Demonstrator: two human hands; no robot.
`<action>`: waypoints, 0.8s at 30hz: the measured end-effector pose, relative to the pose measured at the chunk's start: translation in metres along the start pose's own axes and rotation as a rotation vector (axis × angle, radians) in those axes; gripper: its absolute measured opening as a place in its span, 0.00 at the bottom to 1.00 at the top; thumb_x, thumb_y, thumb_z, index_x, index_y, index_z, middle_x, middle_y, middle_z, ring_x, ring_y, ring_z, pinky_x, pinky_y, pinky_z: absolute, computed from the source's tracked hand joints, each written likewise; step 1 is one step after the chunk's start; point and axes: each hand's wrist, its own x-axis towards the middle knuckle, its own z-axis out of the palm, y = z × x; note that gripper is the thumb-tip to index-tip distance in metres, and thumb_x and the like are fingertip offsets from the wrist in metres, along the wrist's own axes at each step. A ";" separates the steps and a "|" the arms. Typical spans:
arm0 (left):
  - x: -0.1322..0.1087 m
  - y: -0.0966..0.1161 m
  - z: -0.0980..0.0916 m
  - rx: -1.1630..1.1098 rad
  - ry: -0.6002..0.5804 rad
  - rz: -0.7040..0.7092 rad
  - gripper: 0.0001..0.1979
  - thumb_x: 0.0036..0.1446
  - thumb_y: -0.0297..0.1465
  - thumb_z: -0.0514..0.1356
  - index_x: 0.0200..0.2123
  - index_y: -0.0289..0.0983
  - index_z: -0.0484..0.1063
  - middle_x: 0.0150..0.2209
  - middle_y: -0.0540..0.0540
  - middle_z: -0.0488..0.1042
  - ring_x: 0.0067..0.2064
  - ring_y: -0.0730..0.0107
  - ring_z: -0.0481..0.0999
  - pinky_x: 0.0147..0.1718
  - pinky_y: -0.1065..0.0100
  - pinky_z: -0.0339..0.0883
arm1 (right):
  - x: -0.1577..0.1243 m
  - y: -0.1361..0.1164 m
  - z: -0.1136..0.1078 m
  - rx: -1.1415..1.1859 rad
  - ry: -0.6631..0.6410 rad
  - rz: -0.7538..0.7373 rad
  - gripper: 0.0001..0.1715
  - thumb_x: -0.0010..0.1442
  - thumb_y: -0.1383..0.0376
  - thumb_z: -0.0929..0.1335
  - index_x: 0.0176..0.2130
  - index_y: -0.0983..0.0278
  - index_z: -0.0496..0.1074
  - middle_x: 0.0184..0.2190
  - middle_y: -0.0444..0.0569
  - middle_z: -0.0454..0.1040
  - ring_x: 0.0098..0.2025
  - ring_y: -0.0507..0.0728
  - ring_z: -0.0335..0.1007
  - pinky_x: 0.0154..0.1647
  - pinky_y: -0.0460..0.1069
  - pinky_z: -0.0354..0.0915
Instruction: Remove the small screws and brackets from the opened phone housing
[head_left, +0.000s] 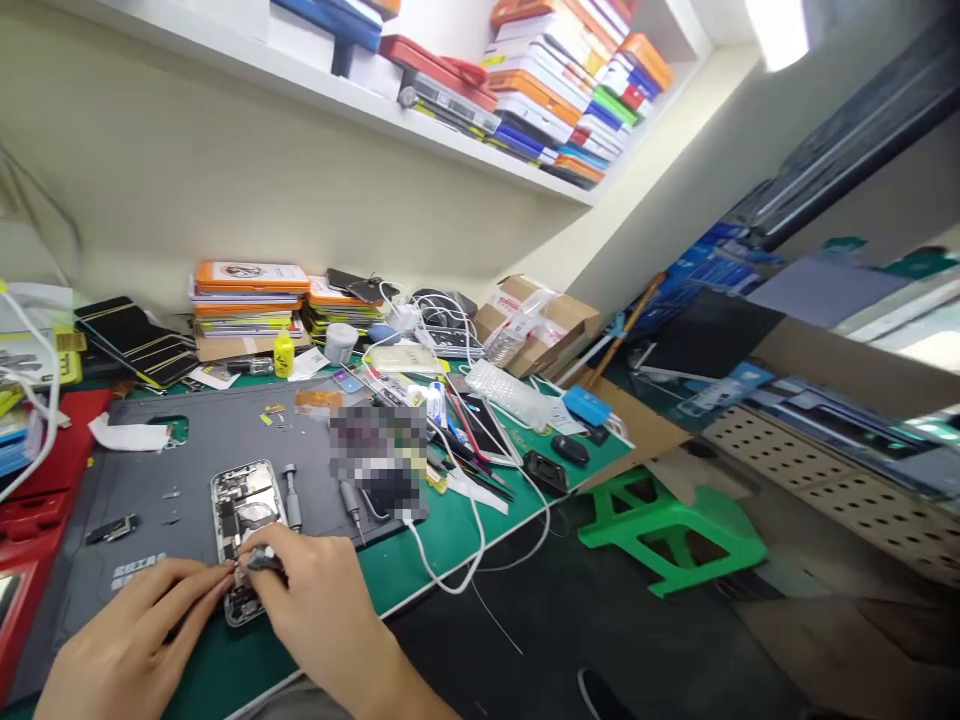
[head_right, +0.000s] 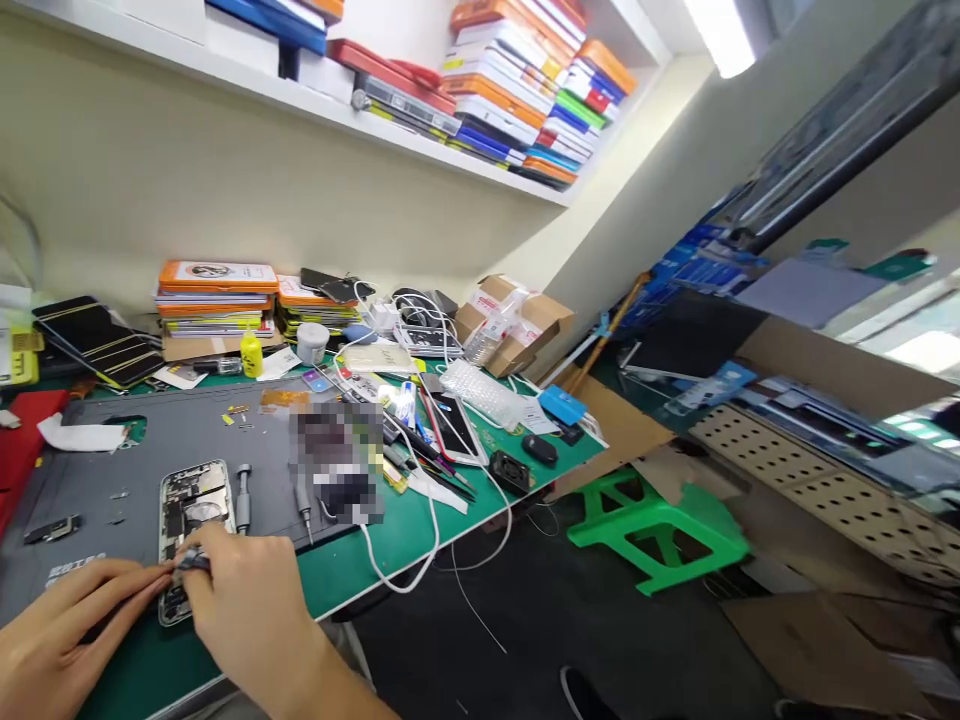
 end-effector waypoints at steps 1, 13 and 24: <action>0.003 0.004 -0.002 -0.002 -0.029 0.032 0.23 0.81 0.50 0.53 0.50 0.52 0.88 0.47 0.51 0.89 0.45 0.60 0.90 0.43 0.69 0.81 | -0.001 0.003 0.003 0.034 0.042 -0.020 0.12 0.71 0.70 0.71 0.48 0.54 0.82 0.39 0.37 0.90 0.37 0.54 0.88 0.38 0.44 0.70; 0.033 0.050 -0.030 -0.203 -0.295 -0.346 0.09 0.76 0.34 0.62 0.40 0.45 0.81 0.44 0.52 0.85 0.41 0.65 0.86 0.39 0.70 0.75 | -0.025 0.026 0.006 0.355 0.351 -0.115 0.13 0.79 0.62 0.67 0.49 0.60 0.83 0.37 0.47 0.89 0.27 0.52 0.81 0.31 0.45 0.73; 0.023 0.053 -0.049 -0.188 -0.100 -0.336 0.10 0.78 0.35 0.62 0.42 0.43 0.83 0.41 0.49 0.87 0.39 0.65 0.86 0.40 0.70 0.78 | -0.038 0.023 0.008 0.384 0.329 -0.006 0.16 0.79 0.56 0.67 0.47 0.58 0.85 0.40 0.48 0.89 0.25 0.53 0.78 0.34 0.47 0.73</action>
